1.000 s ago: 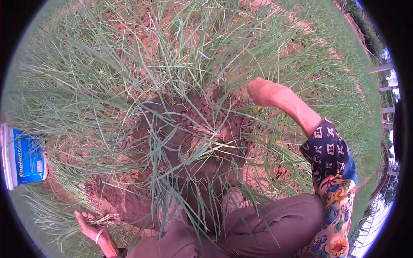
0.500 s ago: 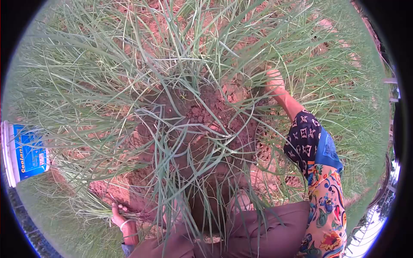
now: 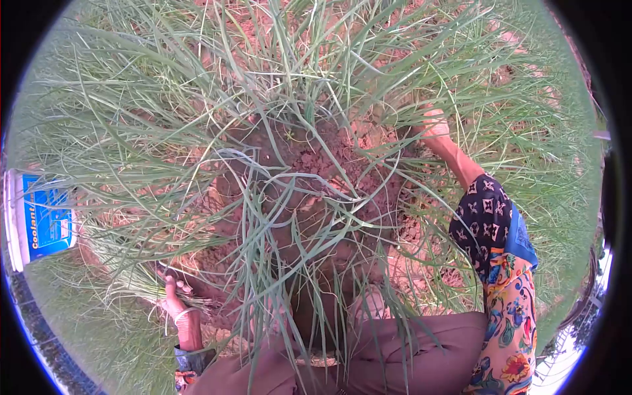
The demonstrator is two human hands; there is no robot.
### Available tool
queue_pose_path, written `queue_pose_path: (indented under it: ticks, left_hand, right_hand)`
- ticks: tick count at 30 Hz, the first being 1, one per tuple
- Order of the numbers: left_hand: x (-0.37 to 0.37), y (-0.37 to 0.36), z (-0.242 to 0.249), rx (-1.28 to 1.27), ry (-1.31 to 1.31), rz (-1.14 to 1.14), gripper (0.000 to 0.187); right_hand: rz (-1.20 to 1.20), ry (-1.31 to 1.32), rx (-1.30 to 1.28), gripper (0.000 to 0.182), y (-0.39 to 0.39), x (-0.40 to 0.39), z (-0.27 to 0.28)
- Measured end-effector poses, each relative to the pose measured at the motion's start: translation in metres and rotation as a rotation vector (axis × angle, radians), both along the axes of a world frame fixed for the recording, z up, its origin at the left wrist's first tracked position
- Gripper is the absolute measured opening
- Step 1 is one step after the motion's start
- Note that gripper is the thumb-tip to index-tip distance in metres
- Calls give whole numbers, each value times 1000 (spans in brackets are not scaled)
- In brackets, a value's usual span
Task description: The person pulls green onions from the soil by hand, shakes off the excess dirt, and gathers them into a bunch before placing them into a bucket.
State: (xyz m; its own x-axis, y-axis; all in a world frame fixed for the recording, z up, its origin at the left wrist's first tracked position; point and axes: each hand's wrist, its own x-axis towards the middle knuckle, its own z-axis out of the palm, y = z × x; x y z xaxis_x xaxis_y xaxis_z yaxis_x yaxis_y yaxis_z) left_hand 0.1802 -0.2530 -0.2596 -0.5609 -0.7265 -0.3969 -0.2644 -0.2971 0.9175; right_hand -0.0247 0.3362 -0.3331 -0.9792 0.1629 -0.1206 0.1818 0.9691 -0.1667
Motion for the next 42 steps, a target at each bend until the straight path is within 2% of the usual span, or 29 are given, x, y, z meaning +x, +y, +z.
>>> queue_pose_path:
  ticks: [2,3,4,6,8,10,11,14,18,22,23,24,28,35,39,42]
  left_hand:
    - [15,-41,-38,110,-82,36,16]
    - [4,-24,-38,19,-83,12,14]
    - [5,-29,-39,30,-105,-27,14]
    - [0,-23,-32,17,-166,-12,12]
    - [-1,-23,-33,28,-158,-29,10]
    - [-1,-20,-36,11,-136,-44,11]
    - [-1,-16,-35,1,-112,-29,13]
    - [1,-15,-35,27,-49,-19,14]
    - [5,-22,-40,11,-91,-39,15]
    - [2,-16,-37,-34,-91,-27,16]
    - [2,-17,-39,-25,-111,-22,17]
    - [1,-14,-37,-35,-104,-23,17]
    - [-1,-8,-32,-68,-100,-17,17]
    - [5,-20,-41,-56,-170,6,13]
    - [-1,-5,-28,-117,-124,-35,11]
    - [0,-5,-27,-78,-105,-24,10]
  right_hand:
    - [-10,-174,35,29,-2,9,-17]
    - [-31,-257,11,32,-19,12,-6]
    - [41,-323,-7,29,-46,25,28]
    - [338,-423,238,20,-78,31,37]
    - [624,-88,178,12,-101,42,26]
    - [663,-96,54,15,-123,36,28]
    - [800,112,136,17,-124,31,20]
    - [645,-198,645,22,-136,16,23]
    - [539,-334,957,27,-154,40,6]
    - [617,-372,900,29,-143,41,19]
    - [670,-249,1001,21,-143,42,19]
    - [662,-232,984,20,-143,44,17]
    - [596,-206,792,19,-142,47,13]
    - [402,-103,388,17,-116,4,3]
    - [372,-204,372,15,-114,-25,-13]
    - [533,-59,432,10,-123,-20,19]
